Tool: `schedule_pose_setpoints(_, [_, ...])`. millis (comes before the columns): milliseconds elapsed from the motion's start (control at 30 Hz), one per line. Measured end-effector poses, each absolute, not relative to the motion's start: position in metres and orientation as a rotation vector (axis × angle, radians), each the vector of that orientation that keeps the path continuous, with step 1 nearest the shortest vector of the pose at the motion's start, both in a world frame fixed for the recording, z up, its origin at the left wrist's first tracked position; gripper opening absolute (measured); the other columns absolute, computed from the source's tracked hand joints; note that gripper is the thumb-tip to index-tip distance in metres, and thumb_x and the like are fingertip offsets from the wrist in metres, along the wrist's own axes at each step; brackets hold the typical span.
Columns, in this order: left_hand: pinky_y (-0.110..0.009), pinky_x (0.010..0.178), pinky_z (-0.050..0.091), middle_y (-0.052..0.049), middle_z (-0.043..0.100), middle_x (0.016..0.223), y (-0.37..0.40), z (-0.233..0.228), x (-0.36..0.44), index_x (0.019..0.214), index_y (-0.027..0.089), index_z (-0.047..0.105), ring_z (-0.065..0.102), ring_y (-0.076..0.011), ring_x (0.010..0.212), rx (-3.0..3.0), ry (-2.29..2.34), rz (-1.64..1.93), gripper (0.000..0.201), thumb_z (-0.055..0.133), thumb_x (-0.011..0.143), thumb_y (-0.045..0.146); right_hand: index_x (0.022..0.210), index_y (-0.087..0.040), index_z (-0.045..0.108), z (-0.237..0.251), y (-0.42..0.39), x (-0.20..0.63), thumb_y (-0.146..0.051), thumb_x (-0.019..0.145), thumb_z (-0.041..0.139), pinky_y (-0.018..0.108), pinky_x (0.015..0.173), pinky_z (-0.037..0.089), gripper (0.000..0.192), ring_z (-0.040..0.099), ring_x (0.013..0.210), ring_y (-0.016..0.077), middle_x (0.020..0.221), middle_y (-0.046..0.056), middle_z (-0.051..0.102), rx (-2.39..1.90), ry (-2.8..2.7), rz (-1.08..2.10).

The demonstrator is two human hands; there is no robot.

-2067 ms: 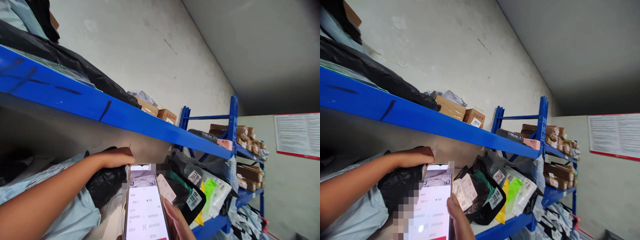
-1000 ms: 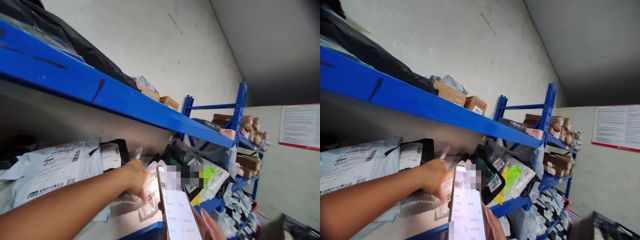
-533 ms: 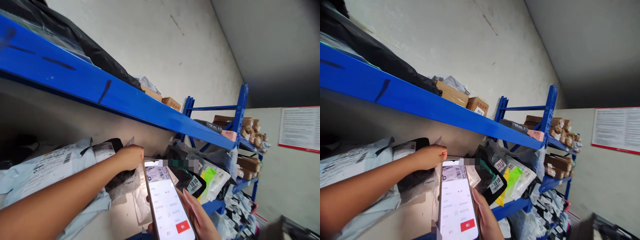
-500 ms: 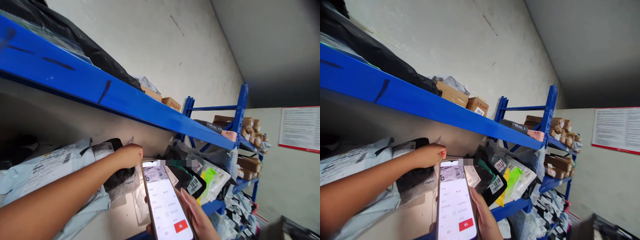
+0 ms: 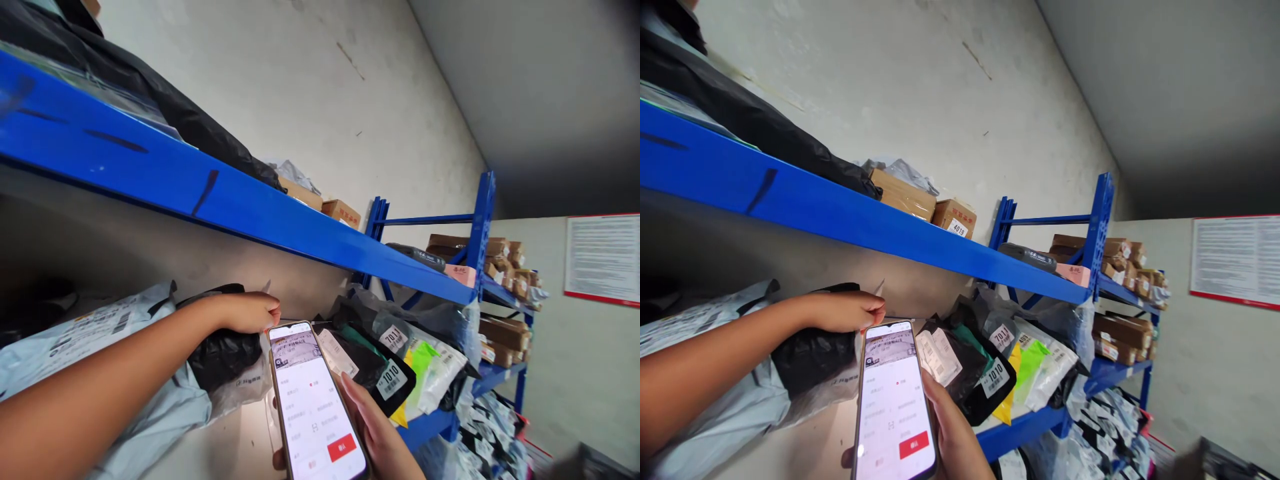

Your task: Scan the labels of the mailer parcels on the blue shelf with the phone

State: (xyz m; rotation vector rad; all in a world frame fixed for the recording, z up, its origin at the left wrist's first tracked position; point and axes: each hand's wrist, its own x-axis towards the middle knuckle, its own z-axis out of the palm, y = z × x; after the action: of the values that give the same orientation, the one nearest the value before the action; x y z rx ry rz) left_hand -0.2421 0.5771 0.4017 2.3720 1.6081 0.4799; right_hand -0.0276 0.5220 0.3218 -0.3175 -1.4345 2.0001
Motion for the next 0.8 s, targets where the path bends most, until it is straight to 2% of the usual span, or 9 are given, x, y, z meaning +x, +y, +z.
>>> schedule_pose_setpoints(67, [-0.026,0.056,0.030,0.004,0.050,0.066,0.577,0.401,-0.242,0.068,0.020,0.049,0.043,-0.0144,0.064,2.368,1.593,0.484,0.011,0.040,0.064,0.015,0.114,-0.018,0.061,0.321,0.523,-0.027,-0.050,0.084,0.048,0.033,0.067,0.053,0.046,0.070,0.076,0.0259,0.101,0.011,0.071,-0.360,-1.388,1.973])
schedule_pose_setpoints(167, [-0.026,0.056,0.031,0.004,0.050,0.066,0.577,0.401,-0.243,0.069,0.020,0.049,0.043,-0.0142,0.064,2.362,1.574,0.487,0.012,0.039,0.064,0.015,0.116,-0.017,0.060,0.321,0.523,-0.028,-0.048,0.081,0.053,0.040,0.074,0.051,0.047,0.070,0.075,0.0265,0.098,0.011,0.072,-0.409,-1.317,1.956])
schedule_pose_setpoints(300, [-0.026,0.057,0.031,0.003,0.051,0.067,0.578,0.401,-0.243,0.069,0.020,0.049,0.044,-0.0147,0.066,2.351,1.554,0.498,0.012,0.040,0.064,0.015,0.106,-0.013,0.066,0.322,0.523,-0.028,-0.051,0.084,0.046,0.033,0.074,0.051,0.049,0.070,0.080,0.0260,0.082,0.010,0.072,-0.336,-1.396,2.024])
schedule_pose_setpoints(367, [-0.026,0.057,0.031,0.003,0.051,0.067,0.579,0.401,-0.244,0.069,0.020,0.049,0.044,-0.0150,0.065,2.347,1.547,0.506,0.012,0.040,0.063,0.015,0.106,-0.013,0.066,0.322,0.523,-0.028,-0.052,0.085,0.043,0.036,0.077,0.050,0.050,0.070,0.076,0.0255,0.083,0.011,0.073,-0.330,-1.416,2.027])
schedule_pose_setpoints(500, [-0.026,0.056,0.030,0.003,0.049,0.065,0.579,0.400,-0.244,0.067,0.020,0.048,0.043,-0.0146,0.064,2.331,1.528,0.510,0.012,0.040,0.060,0.015,0.111,-0.018,0.063,0.322,0.521,-0.027,-0.047,0.084,0.050,0.042,0.084,0.047,0.041,0.070,0.075,0.0245,0.090,0.010,0.074,-0.377,-1.338,1.978])
schedule_pose_setpoints(667, [-0.024,0.056,0.033,0.003,0.051,0.067,0.579,0.401,-0.248,0.070,0.020,0.050,0.045,-0.0141,0.065,2.323,1.522,0.515,0.015,0.040,0.059,0.015,0.107,-0.014,0.065,0.332,0.516,-0.031,-0.049,0.087,0.040,0.037,0.081,0.049,0.047,0.070,0.083,0.0263,0.086,0.010,0.073,-0.359,-1.425,2.023])
schedule_pose_setpoints(800, [-0.024,0.057,0.037,0.001,0.061,0.073,0.576,0.402,-0.248,0.075,0.021,0.056,0.054,-0.0157,0.070,2.359,1.588,0.507,0.019,0.041,0.064,0.021,0.100,-0.014,0.068,0.340,0.512,-0.028,-0.049,0.087,0.038,0.031,0.072,0.052,0.047,0.070,0.084,0.0254,0.082,0.006,0.073,-0.349,-1.445,2.034])
